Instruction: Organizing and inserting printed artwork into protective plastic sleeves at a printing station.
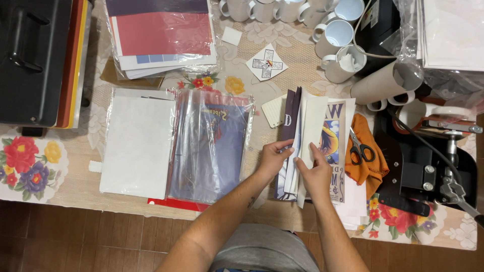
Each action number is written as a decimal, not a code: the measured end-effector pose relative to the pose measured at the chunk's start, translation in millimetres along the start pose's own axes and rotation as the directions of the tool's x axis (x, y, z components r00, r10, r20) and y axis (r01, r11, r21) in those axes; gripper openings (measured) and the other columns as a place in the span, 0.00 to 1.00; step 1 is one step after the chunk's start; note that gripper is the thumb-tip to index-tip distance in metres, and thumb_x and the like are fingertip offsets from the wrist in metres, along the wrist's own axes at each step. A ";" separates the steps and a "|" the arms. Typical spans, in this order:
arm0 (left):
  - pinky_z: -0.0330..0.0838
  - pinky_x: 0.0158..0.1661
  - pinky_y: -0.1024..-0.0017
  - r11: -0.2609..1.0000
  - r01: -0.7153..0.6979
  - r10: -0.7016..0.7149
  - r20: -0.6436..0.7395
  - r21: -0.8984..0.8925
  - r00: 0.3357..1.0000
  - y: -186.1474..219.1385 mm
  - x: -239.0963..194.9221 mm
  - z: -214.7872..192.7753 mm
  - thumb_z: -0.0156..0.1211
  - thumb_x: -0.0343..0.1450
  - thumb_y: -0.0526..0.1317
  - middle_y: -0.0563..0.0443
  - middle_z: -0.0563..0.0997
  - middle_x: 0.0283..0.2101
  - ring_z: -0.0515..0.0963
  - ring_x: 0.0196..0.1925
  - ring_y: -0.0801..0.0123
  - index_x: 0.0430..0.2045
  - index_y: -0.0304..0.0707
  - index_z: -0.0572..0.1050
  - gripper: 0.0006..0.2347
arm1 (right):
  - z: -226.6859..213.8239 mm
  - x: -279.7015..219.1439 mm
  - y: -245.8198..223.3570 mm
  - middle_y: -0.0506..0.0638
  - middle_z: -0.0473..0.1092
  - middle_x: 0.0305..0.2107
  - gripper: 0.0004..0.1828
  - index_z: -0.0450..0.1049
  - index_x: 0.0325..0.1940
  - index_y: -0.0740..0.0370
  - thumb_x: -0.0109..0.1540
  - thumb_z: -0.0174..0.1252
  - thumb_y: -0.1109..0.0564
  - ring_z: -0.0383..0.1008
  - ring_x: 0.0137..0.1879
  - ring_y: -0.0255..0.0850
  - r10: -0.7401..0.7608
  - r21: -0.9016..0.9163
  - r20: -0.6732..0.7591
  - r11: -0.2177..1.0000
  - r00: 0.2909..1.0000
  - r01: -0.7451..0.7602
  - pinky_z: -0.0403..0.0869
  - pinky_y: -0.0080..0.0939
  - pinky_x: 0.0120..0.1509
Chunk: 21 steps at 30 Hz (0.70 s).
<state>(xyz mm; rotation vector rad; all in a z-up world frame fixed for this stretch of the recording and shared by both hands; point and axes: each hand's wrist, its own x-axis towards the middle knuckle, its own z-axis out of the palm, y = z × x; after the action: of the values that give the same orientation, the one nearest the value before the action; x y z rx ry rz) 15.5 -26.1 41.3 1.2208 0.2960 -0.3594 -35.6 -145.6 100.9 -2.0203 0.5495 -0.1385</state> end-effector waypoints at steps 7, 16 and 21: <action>0.75 0.35 0.85 1.000 -0.012 0.012 0.008 -0.006 1.000 0.1 1.5 -2.7 0.69 0.65 0.30 0.47 0.85 0.37 0.75 0.36 0.86 0.47 0.35 0.81 0.15 | -5.5 11.4 18.2 0.67 0.66 0.61 0.39 0.70 0.67 0.60 0.52 0.73 0.61 0.60 0.68 0.42 0.115 0.168 0.016 0.979 0.993 -0.116 0.61 0.44 0.73; 0.74 0.35 0.87 1.000 -0.026 0.026 0.007 0.013 1.000 -9.6 7.0 -7.0 0.68 0.65 0.30 0.49 0.85 0.38 0.74 0.36 0.87 0.47 0.36 0.81 0.15 | -1.2 9.3 33.5 0.68 0.65 0.60 0.41 0.68 0.68 0.60 0.51 0.70 0.65 0.64 0.67 0.62 0.034 0.004 0.040 0.999 0.999 -0.034 0.66 0.53 0.69; 0.74 0.34 0.86 0.999 -0.028 0.029 -0.026 0.029 0.999 -11.2 9.7 -16.2 0.66 0.67 0.30 0.46 0.85 0.38 0.74 0.35 0.85 0.47 0.34 0.81 0.14 | -4.1 7.6 20.6 0.70 0.67 0.56 0.36 0.71 0.66 0.64 0.52 0.59 0.75 0.67 0.65 0.63 -0.060 0.014 -0.053 0.998 0.997 0.061 0.69 0.56 0.66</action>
<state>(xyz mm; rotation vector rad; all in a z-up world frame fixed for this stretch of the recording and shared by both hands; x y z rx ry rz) 19.2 -15.2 22.6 1.2579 0.2966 -0.3244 -36.7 -160.5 84.3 -2.0238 0.5193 -0.2322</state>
